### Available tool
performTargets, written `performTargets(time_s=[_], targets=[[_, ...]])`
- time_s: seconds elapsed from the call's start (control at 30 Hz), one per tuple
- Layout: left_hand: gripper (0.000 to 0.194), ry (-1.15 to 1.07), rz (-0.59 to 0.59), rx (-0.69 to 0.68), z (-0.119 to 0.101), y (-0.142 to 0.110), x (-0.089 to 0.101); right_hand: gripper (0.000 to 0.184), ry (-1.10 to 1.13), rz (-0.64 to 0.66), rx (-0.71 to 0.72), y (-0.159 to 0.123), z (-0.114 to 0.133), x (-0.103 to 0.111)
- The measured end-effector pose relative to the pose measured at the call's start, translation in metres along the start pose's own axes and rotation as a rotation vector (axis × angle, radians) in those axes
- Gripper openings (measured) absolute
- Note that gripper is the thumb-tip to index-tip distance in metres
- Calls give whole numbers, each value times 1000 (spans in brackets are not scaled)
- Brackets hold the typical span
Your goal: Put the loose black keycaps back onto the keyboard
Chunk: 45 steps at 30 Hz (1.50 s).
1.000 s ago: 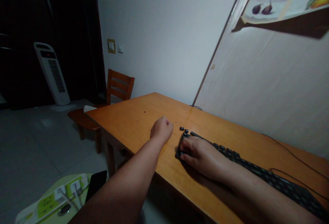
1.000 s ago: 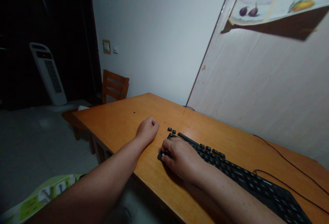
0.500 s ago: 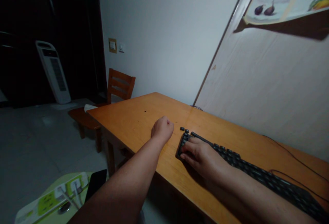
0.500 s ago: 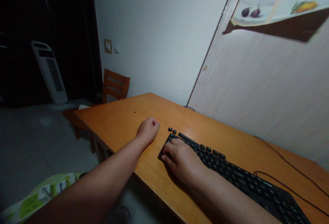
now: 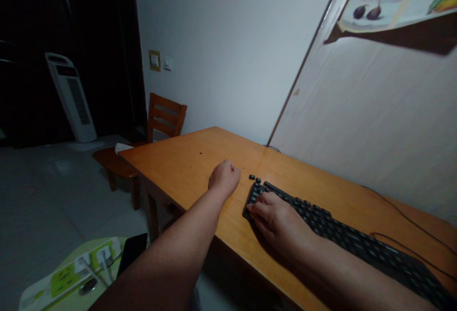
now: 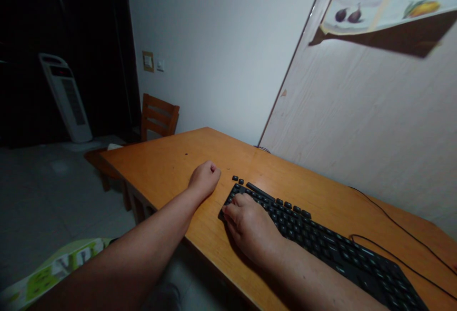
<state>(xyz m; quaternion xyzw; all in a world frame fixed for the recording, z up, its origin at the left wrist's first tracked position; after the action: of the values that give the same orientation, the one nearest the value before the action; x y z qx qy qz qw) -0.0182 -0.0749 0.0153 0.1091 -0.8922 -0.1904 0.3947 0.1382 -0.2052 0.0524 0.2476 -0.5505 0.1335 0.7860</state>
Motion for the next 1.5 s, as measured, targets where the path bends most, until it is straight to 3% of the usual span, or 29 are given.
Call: performTargets(time_s=[0.27, 0.67, 1.17, 1.5], targets=[[13, -8, 15, 20, -2, -1, 3, 23, 10, -3, -18, -5, -5, -1], [13, 10, 8, 11, -2, -1, 3, 19, -11, -1, 51, -7, -5, 2], [13, 4, -4, -2, -3, -1, 5, 22, 149, -45, 14, -6, -13, 2], [14, 27, 10, 9, -3, 0, 4, 17, -40, -41, 71, -11, 1, -1]])
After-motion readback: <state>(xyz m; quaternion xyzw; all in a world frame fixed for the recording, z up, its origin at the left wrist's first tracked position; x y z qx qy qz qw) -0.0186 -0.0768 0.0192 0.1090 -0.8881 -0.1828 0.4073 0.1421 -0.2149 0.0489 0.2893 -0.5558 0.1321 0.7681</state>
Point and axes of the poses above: each hand's wrist, its own y-axis towards the middle knuckle, its own x-axis out of the back of the hand, z = x × y, the point moved 5 cm from there along y, towards the middle knuckle, and after that the axes turned 11 degrees about -x, right-handed, at the moved point
